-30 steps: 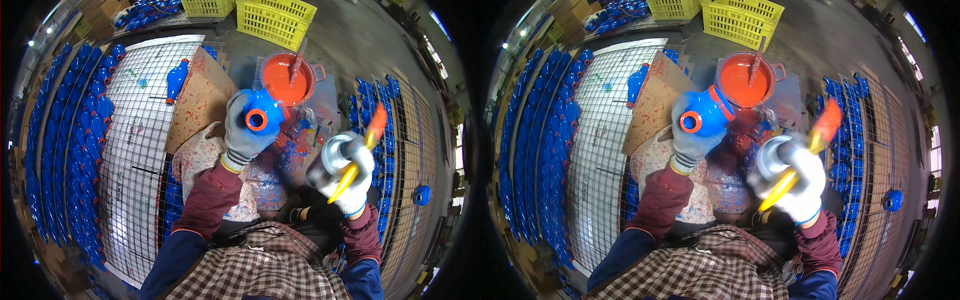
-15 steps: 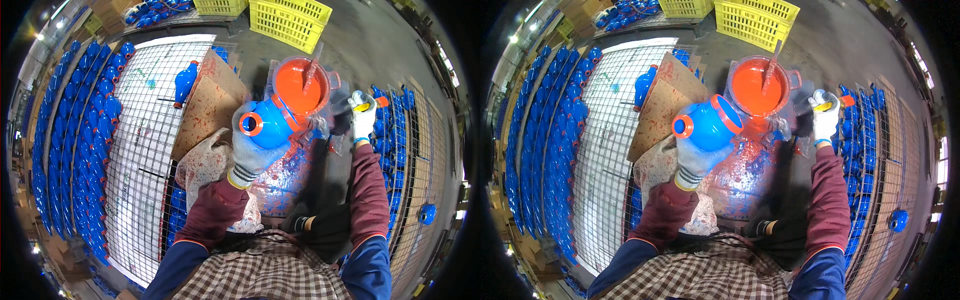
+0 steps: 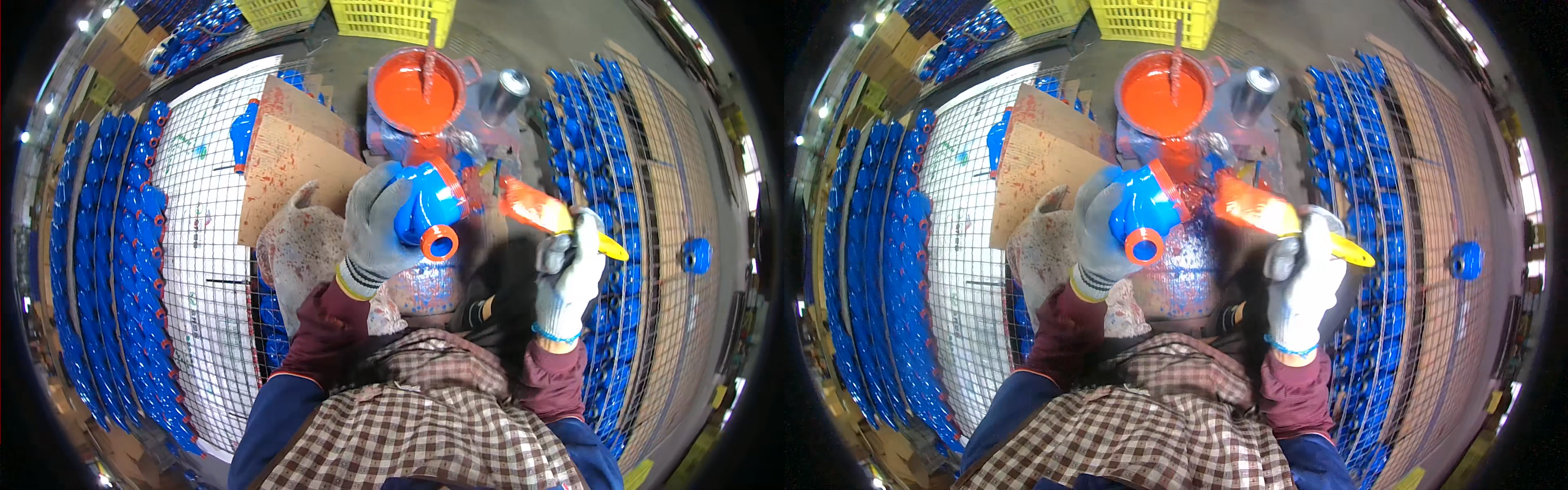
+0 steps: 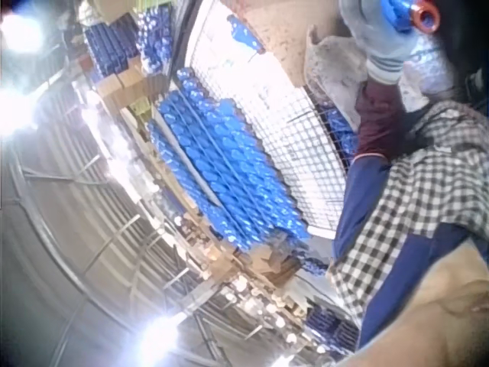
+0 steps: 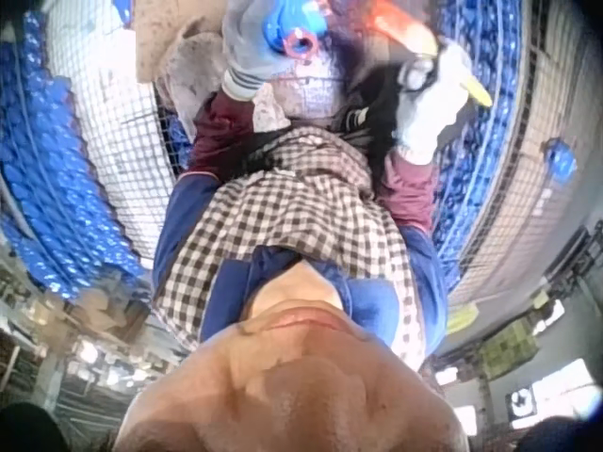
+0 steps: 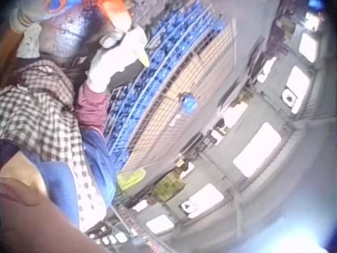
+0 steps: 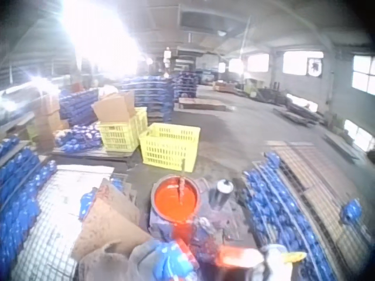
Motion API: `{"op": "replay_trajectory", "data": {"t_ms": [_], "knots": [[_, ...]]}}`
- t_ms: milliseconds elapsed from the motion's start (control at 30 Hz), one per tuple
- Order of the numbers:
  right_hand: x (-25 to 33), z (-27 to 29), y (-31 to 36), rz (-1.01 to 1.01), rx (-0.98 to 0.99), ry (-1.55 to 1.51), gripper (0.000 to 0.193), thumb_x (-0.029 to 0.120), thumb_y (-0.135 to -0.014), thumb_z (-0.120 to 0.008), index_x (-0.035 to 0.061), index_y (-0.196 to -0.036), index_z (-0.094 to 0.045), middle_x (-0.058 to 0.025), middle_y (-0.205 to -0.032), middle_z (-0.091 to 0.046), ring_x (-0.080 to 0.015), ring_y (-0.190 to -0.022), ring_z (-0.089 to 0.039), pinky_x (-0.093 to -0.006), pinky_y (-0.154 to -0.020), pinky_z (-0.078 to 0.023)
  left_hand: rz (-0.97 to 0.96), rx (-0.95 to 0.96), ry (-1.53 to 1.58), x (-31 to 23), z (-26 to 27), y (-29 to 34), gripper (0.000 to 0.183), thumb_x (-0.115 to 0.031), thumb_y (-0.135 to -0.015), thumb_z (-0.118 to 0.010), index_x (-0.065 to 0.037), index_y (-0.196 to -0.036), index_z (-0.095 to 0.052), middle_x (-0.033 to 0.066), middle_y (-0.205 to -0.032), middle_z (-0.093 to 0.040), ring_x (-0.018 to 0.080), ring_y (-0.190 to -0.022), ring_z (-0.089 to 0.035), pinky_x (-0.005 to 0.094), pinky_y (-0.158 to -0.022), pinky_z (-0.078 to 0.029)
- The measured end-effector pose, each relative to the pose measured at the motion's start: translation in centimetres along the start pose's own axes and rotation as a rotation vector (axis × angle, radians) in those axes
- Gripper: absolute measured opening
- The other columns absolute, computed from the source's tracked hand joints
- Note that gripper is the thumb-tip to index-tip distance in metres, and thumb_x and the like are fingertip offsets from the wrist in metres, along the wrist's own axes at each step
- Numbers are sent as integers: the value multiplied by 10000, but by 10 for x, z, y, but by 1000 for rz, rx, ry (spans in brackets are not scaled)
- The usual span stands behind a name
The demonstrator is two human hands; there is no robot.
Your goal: Painting blue industrial components with orange paint using a brush and placing them on a wire drying rack.
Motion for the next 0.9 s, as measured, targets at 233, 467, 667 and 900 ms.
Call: {"op": "replay_trajectory", "data": {"t_ms": [233,467,667,900], "knots": [[7,17,25,-42,-25,61,160,218,-930,-615,75,-1001,-601,24,-603,-485,-46,-440,-385,-209,-403,-295,-96,26,16,-42,-6,5,765,-301,-618,-870,-131,-1262,-494,199,-1222,-541,386,-1033,-586,488,-856,-488],[27,25,42,37,-99,105,155,177,-916,-648,53,-996,-598,-13,-650,-568,-45,-470,-479,-180,-415,-351,-223,48,-148,-72,-3,-1,675,-269,-630,-848,-143,-1214,-534,187,-1200,-557,379,-1021,-597,475,-841,-491],[46,29,47,208,-125,298,157,121,-886,-684,56,-1008,-609,-20,-682,-609,-38,-473,-503,-171,-427,-388,-144,60,-142,-79,-3,3,768,-211,-557,-894,-72,-1210,-515,202,-1169,-558,374,-974,-591,456,-856,-491],[60,58,54,355,-355,205,178,238,-947,-597,67,-996,-600,11,-659,-509,-26,-495,-436,-154,-410,-314,511,47,430,-56,-23,28,852,-80,-565,-874,-47,-1257,-377,99,-1138,-523,220,-1041,-578,393,-858,-529]]}}
Point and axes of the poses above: each hand's wrist, its own y-axis away from the middle knuckle, its own z-axis out of the back of the hand, x = y × z, the point moved 4 cm from there along -y, towards the middle knuckle
